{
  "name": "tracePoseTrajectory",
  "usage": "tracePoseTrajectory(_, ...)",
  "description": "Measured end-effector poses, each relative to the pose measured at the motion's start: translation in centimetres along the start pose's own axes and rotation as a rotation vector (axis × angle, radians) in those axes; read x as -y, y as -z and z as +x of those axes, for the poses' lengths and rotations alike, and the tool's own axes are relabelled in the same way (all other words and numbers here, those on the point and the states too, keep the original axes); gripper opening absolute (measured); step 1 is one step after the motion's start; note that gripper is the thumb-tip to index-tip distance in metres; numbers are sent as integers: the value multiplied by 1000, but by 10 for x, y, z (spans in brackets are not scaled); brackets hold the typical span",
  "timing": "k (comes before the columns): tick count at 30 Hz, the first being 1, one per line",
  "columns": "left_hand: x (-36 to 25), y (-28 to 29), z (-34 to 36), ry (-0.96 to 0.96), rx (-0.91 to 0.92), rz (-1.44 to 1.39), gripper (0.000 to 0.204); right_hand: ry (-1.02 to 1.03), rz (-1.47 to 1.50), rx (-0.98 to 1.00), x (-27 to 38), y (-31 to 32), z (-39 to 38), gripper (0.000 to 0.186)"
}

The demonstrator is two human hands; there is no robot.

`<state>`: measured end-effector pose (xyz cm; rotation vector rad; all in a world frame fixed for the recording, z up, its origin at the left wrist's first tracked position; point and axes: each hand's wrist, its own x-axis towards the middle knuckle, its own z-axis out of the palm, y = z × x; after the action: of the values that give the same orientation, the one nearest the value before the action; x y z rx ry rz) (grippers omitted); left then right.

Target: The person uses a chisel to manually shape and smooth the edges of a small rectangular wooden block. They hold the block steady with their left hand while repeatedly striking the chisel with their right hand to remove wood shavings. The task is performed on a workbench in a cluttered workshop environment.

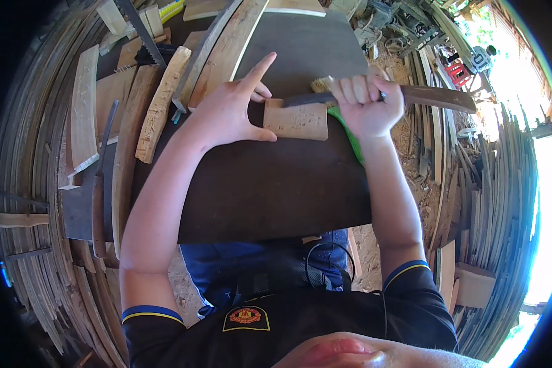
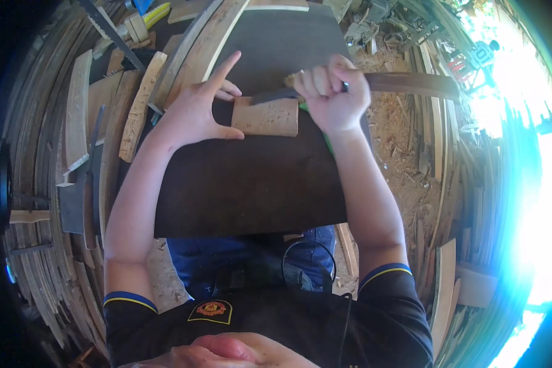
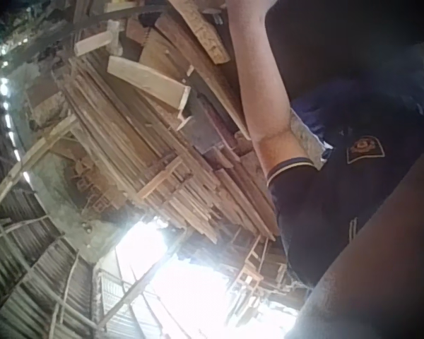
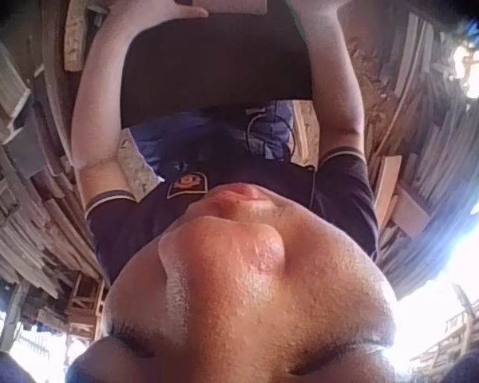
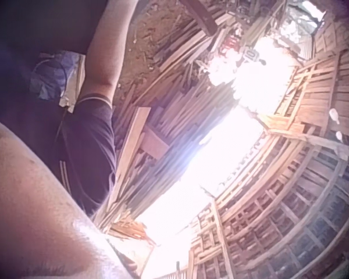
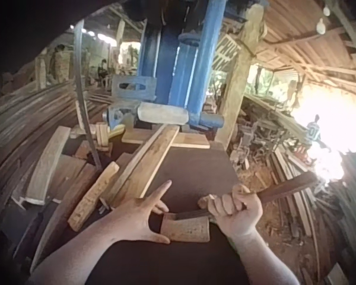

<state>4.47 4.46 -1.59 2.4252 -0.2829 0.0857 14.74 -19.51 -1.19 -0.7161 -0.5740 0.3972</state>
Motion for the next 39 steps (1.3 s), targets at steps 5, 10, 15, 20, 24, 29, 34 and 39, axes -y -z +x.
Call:
tracePoseTrajectory(5,0,2,-1,19,2,-7,125,-47,-7,165,-37,-20,2,25)
tracePoseTrajectory(10,2,0,-2,0,9,3,124,-14,-3,136,-9,-16,-1,27)
tracePoseTrajectory(15,5,-6,-1,-29,3,-6,125,-11,-1,-12,4,-4,-2,26)
tracePoseTrajectory(20,-1,1,-2,37,40,22,124,3,-36,101,-19,-20,2,25)
tracePoseTrajectory(24,-1,4,-5,6,9,48,123,18,-21,131,0,-9,1,27)
tracePoseTrajectory(29,-3,4,-3,2,36,53,122,48,12,53,-12,-9,-2,26)
tracePoseTrajectory(34,3,4,-5,-3,31,81,124,29,-15,106,-18,-17,1,26)
tracePoseTrajectory(39,2,4,-2,-23,43,94,124,21,30,-54,10,2,-2,29)
